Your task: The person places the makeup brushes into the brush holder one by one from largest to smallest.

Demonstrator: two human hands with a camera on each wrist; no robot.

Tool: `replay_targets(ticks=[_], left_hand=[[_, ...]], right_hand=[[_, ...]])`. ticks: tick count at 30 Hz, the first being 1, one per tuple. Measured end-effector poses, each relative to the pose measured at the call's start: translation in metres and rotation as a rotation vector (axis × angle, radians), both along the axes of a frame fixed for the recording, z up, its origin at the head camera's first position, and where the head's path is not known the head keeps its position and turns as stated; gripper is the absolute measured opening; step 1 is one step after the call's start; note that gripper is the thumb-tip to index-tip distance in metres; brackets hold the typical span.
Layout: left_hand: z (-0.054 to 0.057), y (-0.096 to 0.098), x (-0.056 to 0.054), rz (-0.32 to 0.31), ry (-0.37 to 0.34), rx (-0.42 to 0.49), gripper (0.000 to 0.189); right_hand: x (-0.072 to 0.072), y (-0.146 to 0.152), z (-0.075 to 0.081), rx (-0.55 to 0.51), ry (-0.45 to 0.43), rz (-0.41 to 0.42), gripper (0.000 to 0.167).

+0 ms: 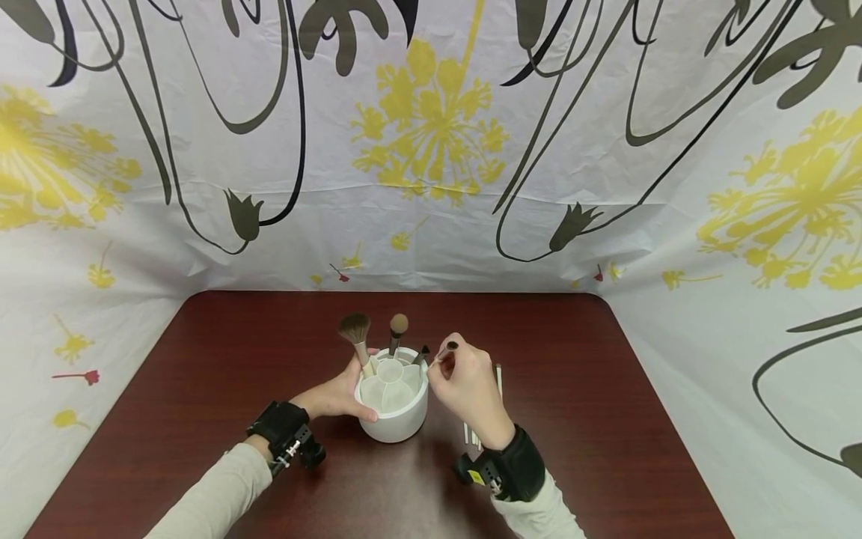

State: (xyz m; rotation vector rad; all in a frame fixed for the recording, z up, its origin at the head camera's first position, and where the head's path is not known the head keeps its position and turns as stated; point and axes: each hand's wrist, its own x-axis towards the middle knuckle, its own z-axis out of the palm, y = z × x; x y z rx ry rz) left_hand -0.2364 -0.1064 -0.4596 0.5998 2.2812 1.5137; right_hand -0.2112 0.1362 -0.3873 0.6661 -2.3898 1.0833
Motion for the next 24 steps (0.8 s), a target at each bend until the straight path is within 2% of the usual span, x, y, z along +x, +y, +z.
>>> replay_targets(ticks=[4,10,17,24], left_hand=[[0.0,0.0,0.0,0.001,0.0,0.004,0.115],[-0.002,-0.001,-0.002,-0.005,-0.002,-0.002,0.117],[-0.035,-0.005,-0.016,0.006,0.018,-0.017,0.119],[-0.038,-0.005,-0.017,0.016,0.027,0.005,0.116]], right_hand=[[-0.002,-0.002,-0.004,0.006,0.0,-0.009,0.012],[-0.004,-0.003,-0.01,0.024,-0.022,-0.031,0.011],[-0.007,-0.005,-0.015,0.033,-0.095,-0.035,0.011],[-0.009,-0.006,-0.022,0.07,-0.139,-0.045,0.005]])
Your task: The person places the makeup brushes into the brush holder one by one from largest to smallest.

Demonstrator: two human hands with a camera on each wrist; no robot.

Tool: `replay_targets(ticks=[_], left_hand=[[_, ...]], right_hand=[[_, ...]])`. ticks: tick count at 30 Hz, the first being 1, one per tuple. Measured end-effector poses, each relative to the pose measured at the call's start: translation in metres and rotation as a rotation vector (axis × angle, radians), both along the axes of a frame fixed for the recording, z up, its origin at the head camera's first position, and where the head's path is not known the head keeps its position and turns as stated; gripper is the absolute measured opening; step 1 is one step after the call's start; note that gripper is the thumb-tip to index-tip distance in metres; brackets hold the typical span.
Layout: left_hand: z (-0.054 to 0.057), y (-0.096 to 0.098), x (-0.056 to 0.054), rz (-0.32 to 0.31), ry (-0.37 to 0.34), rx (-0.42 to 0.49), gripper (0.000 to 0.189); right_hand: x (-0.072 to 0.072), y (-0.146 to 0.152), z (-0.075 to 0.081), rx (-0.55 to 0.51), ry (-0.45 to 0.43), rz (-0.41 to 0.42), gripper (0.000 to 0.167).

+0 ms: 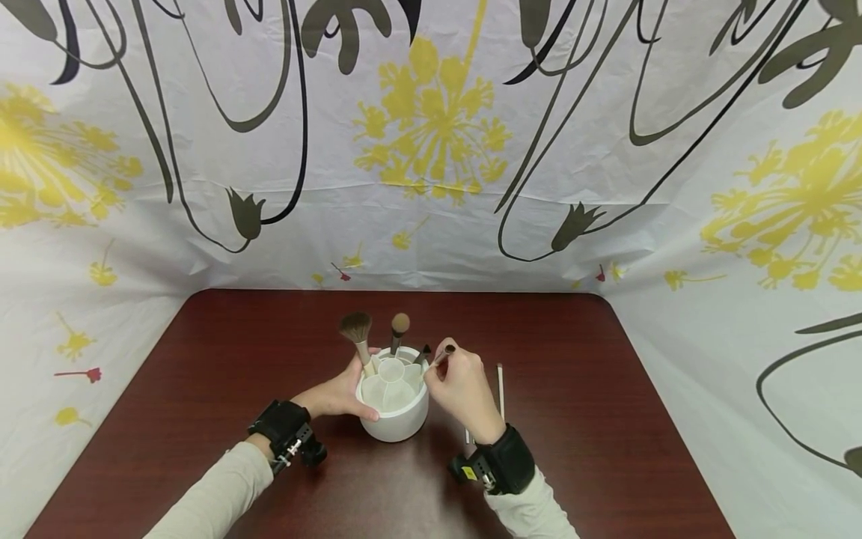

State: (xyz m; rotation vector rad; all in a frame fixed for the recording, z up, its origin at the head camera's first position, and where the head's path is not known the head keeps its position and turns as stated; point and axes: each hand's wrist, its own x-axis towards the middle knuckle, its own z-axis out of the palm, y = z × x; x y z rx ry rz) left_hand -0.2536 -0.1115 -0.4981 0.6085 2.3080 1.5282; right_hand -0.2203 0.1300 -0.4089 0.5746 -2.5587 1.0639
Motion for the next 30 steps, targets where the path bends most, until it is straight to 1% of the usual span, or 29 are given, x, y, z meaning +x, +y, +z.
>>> replay_targets(ticks=[6,13,17,20,26,30], left_hand=[[0.0,0.001,0.0,0.004,0.001,0.008,0.114],[-0.001,0.0,-0.001,-0.004,0.02,-0.009,0.117],[-0.002,0.001,-0.001,-0.006,0.028,-0.003,0.118],[-0.002,0.001,0.0,-0.004,0.027,0.007,0.117],[-0.002,0.001,0.0,0.006,0.026,-0.015,0.117],[-0.003,0.0,0.0,0.004,0.028,0.001,0.12]], right_hand=[[-0.002,-0.003,-0.004,0.012,0.006,0.006,0.007],[-0.003,-0.005,-0.01,0.019,-0.013,0.022,0.003],[-0.003,-0.006,-0.014,0.024,-0.016,0.029,0.003],[-0.004,-0.007,-0.016,0.022,-0.016,0.027,0.004],[-0.005,-0.009,-0.019,0.035,-0.017,0.005,0.009],[-0.005,-0.01,-0.02,0.045,-0.029,-0.008,0.007]])
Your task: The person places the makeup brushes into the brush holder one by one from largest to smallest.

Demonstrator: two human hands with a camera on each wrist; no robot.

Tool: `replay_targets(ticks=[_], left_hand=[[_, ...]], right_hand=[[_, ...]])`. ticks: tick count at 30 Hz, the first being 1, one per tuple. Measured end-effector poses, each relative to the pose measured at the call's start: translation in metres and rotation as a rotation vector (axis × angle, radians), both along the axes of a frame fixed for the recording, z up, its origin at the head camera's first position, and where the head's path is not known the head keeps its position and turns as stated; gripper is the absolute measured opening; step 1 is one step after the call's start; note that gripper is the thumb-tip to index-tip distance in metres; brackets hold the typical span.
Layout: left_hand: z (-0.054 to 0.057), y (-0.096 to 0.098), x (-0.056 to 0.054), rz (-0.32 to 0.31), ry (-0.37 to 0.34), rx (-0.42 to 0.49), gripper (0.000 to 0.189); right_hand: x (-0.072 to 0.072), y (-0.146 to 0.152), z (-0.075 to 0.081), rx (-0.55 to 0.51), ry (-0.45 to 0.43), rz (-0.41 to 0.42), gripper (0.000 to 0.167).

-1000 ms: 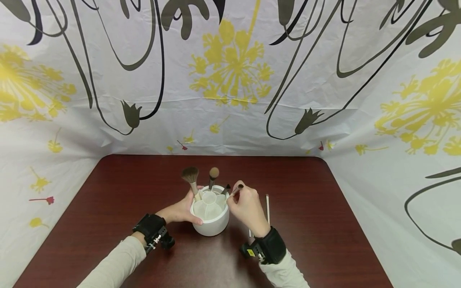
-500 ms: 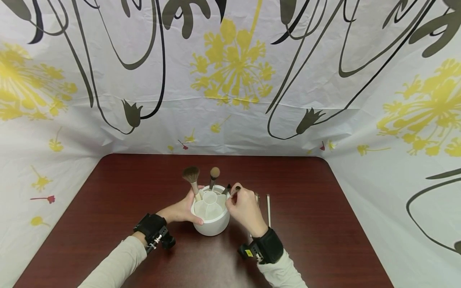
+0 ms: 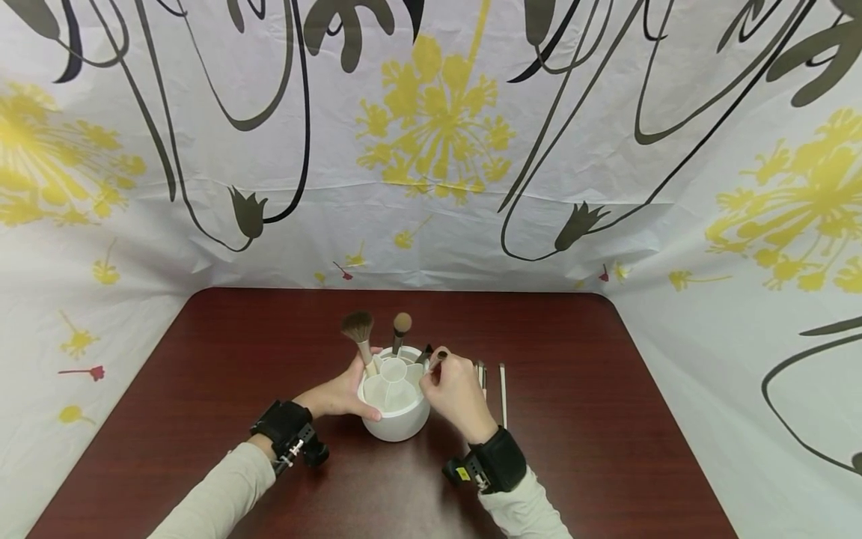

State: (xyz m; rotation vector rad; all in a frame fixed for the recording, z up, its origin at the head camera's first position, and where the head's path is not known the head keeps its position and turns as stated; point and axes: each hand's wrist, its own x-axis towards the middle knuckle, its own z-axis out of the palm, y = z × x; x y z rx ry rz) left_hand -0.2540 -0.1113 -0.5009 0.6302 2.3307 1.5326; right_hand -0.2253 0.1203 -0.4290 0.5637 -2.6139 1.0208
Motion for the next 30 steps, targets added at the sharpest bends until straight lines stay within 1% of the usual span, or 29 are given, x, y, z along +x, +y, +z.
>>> replay_targets(ticks=[4,7,10,14,18,23,30], left_hand=[[0.0,0.0,0.0,-0.002,0.002,0.004,0.123],[0.0,-0.001,0.0,-0.006,0.006,0.009,0.123],[0.015,0.001,0.006,-0.019,-0.014,0.015,0.123],[0.036,0.003,0.015,-0.027,-0.041,0.029,0.116],[0.038,0.003,0.016,-0.031,-0.042,0.029,0.114],[0.035,0.002,0.014,-0.039,-0.044,0.018,0.117],[0.006,-0.001,0.001,-0.03,-0.032,0.015,0.125]], right_hand=[[0.0,-0.001,-0.002,0.01,-0.007,-0.009,0.005],[-0.001,-0.002,-0.003,0.012,0.004,-0.016,0.007],[-0.001,-0.003,-0.003,0.014,0.015,-0.026,0.008],[0.0,-0.004,-0.003,0.018,0.007,-0.046,0.009],[0.0,-0.005,-0.003,0.016,-0.015,-0.058,0.008],[0.0,-0.006,-0.003,0.014,-0.029,-0.063,0.009],[0.0,-0.006,-0.004,0.021,-0.032,-0.077,0.009]])
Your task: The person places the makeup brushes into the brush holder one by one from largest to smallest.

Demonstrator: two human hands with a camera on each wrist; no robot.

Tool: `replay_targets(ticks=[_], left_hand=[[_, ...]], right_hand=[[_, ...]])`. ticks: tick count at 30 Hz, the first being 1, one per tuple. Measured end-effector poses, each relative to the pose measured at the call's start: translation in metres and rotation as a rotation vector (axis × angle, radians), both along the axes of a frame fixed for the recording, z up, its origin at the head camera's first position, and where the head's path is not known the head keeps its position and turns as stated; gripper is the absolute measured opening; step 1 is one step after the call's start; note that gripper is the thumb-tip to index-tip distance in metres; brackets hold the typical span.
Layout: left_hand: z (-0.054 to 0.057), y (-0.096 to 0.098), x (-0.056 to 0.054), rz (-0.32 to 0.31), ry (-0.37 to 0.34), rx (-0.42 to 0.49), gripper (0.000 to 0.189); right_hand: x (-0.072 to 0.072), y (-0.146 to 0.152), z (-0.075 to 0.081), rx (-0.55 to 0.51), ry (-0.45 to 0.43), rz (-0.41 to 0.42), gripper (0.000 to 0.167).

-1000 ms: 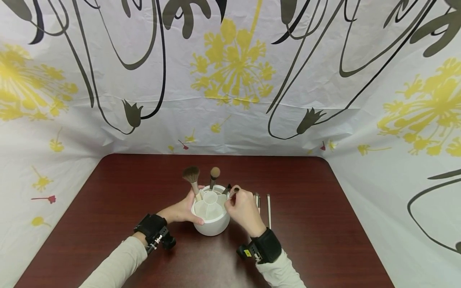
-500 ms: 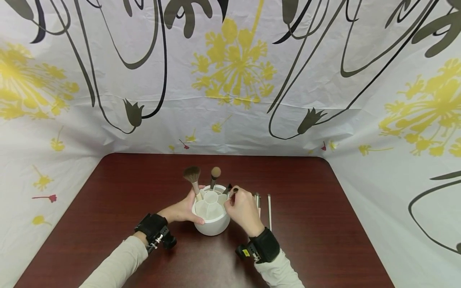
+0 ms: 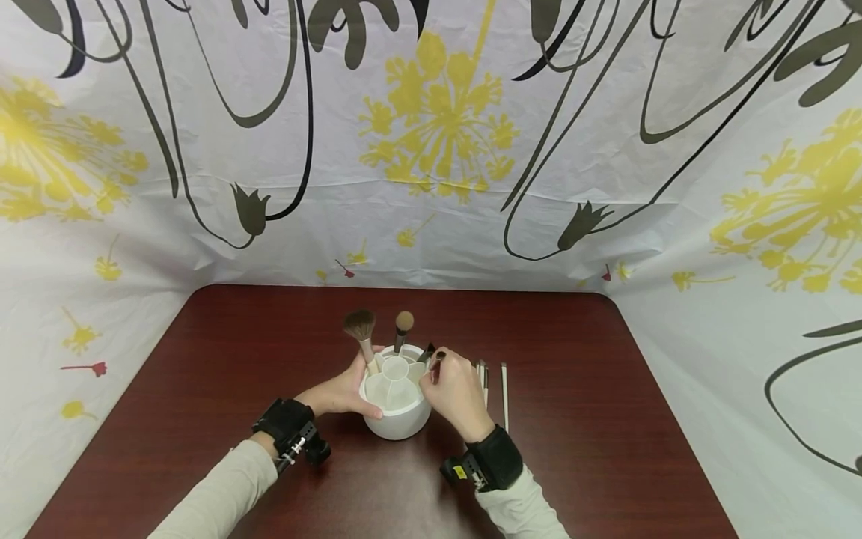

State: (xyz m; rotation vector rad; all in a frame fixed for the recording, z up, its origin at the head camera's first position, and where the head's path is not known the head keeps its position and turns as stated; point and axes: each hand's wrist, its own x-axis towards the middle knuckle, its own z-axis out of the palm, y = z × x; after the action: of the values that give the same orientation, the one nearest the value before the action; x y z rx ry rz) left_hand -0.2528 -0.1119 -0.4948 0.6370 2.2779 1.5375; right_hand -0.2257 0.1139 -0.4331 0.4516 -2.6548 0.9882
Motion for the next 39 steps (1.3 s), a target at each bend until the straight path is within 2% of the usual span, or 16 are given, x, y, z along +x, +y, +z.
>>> replay_targets(ticks=[5,16,25,34,39], left_hand=[[-0.004,0.001,-0.002,0.013,0.008,0.009,0.123],[-0.004,0.003,-0.002,0.038,0.036,0.001,0.119],[-0.003,0.002,-0.001,0.035,0.022,0.003,0.121],[-0.004,0.001,0.0,0.04,0.016,-0.007,0.121],[-0.006,0.002,-0.001,0.038,0.017,0.003,0.123]], right_hand=[[-0.001,0.002,-0.002,0.012,0.021,-0.011,0.011],[0.002,0.008,-0.002,0.017,0.071,0.005,0.013],[0.0,0.03,-0.001,0.021,0.009,-0.019,0.011],[-0.014,0.066,-0.009,0.064,-0.032,-0.112,0.017],[-0.02,0.083,-0.016,0.089,-0.084,-0.164,0.018]])
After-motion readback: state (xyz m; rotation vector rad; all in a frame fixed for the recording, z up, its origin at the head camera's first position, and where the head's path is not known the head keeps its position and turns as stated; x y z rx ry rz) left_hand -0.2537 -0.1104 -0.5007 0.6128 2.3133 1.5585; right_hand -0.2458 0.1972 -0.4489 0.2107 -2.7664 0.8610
